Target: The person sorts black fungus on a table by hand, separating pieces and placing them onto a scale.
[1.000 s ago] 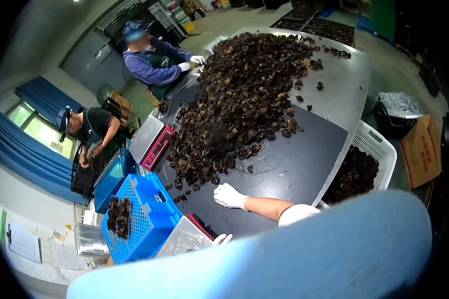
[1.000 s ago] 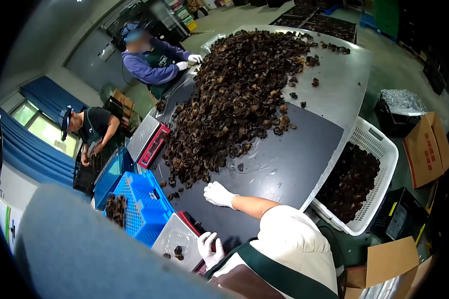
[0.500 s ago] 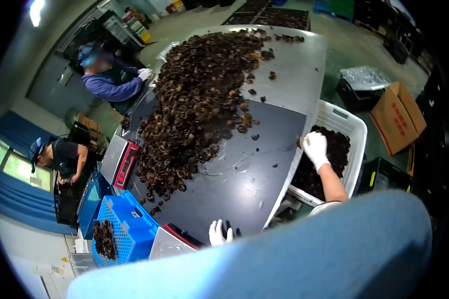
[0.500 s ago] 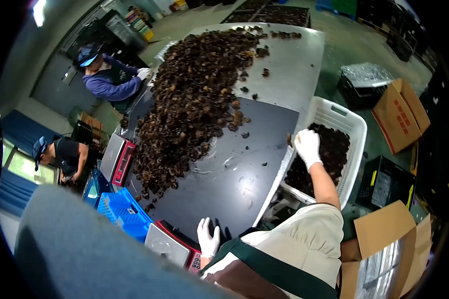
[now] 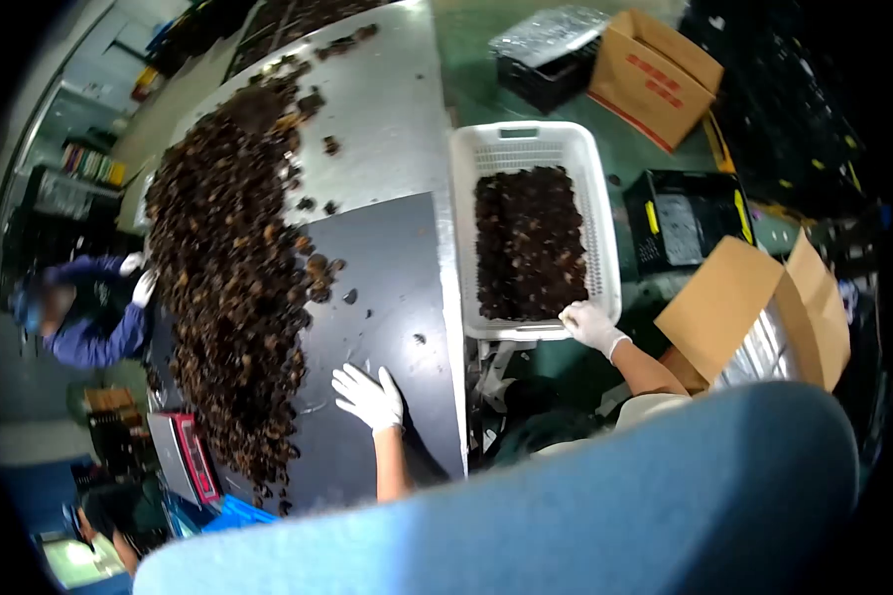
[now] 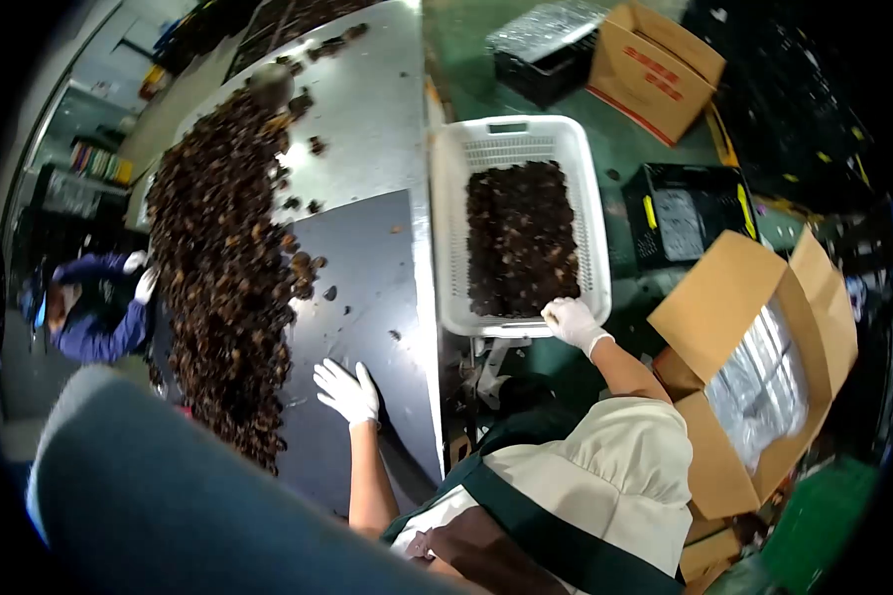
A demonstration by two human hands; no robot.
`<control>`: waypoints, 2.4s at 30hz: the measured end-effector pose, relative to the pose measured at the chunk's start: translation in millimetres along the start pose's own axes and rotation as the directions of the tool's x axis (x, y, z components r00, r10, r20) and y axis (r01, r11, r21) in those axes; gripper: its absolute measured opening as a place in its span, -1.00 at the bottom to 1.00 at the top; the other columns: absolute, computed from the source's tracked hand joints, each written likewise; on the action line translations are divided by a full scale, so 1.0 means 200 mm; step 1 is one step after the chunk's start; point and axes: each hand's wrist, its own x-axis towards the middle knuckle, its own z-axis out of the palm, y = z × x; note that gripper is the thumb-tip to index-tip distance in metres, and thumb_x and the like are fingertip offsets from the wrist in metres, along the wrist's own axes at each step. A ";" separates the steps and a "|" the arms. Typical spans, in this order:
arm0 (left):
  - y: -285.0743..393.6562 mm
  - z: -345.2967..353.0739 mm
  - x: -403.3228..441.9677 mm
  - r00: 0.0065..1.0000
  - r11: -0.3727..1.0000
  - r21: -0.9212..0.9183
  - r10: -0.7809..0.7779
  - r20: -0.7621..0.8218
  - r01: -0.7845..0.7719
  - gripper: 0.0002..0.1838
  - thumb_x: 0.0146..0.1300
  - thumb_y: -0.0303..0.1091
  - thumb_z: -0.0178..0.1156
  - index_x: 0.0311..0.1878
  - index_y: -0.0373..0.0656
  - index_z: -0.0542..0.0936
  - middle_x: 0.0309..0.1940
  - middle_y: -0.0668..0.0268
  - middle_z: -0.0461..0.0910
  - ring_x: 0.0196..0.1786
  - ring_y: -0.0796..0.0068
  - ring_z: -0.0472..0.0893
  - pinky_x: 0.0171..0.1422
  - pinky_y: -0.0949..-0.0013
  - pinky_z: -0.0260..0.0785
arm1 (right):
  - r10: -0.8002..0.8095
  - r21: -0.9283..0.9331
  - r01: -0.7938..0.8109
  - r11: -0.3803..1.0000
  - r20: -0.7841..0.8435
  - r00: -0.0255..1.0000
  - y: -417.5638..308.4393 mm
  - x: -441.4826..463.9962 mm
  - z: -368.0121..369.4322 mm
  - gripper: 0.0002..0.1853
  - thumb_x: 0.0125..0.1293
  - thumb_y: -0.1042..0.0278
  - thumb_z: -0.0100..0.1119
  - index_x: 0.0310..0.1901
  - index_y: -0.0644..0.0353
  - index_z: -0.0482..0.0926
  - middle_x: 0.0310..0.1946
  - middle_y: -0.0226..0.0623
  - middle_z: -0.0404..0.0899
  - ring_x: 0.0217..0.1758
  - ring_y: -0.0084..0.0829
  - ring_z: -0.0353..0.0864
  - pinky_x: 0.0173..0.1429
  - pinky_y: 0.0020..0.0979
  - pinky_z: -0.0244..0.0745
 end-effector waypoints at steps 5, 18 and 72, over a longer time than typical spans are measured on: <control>0.75 -0.04 0.17 0.757 0.750 -0.107 0.649 -0.071 -0.653 -0.23 0.33 0.01 0.04 0.46 -0.30 0.18 0.48 -0.14 0.09 0.53 -0.19 0.01 0.55 -0.22 -0.20 | 0.324 -0.040 -0.323 0.946 0.215 0.922 0.10 -0.43 -0.02 -0.72 0.27 0.11 0.06 -0.26 0.08 0.67 -0.27 -0.10 0.69 -0.17 -0.02 0.66 -0.05 -0.04 0.55; 0.78 0.03 0.54 0.909 0.923 0.013 0.382 -0.165 -0.386 -0.20 0.46 0.09 -0.12 0.51 -0.36 0.04 0.46 -0.38 -0.03 0.50 -0.34 0.03 0.55 -0.17 -0.12 | 0.641 0.225 -0.788 0.574 0.476 0.603 0.39 -1.29 0.61 -0.43 0.22 -0.09 0.14 0.01 0.32 0.63 0.00 0.07 0.63 0.12 0.00 0.59 0.24 -0.20 0.45; 0.36 -0.13 1.59 0.986 0.927 -0.344 0.167 0.013 -0.153 0.07 0.28 0.30 0.02 0.48 -0.51 -0.03 0.45 -0.41 -0.06 0.51 -0.36 -0.02 0.60 -0.03 -0.14 | -0.374 -0.104 0.370 0.923 -0.463 0.804 -1.17 3.53 0.24 -0.52 0.28 0.18 0.21 0.19 0.20 0.49 0.16 -0.06 0.53 0.31 -0.13 0.42 0.43 -0.15 0.21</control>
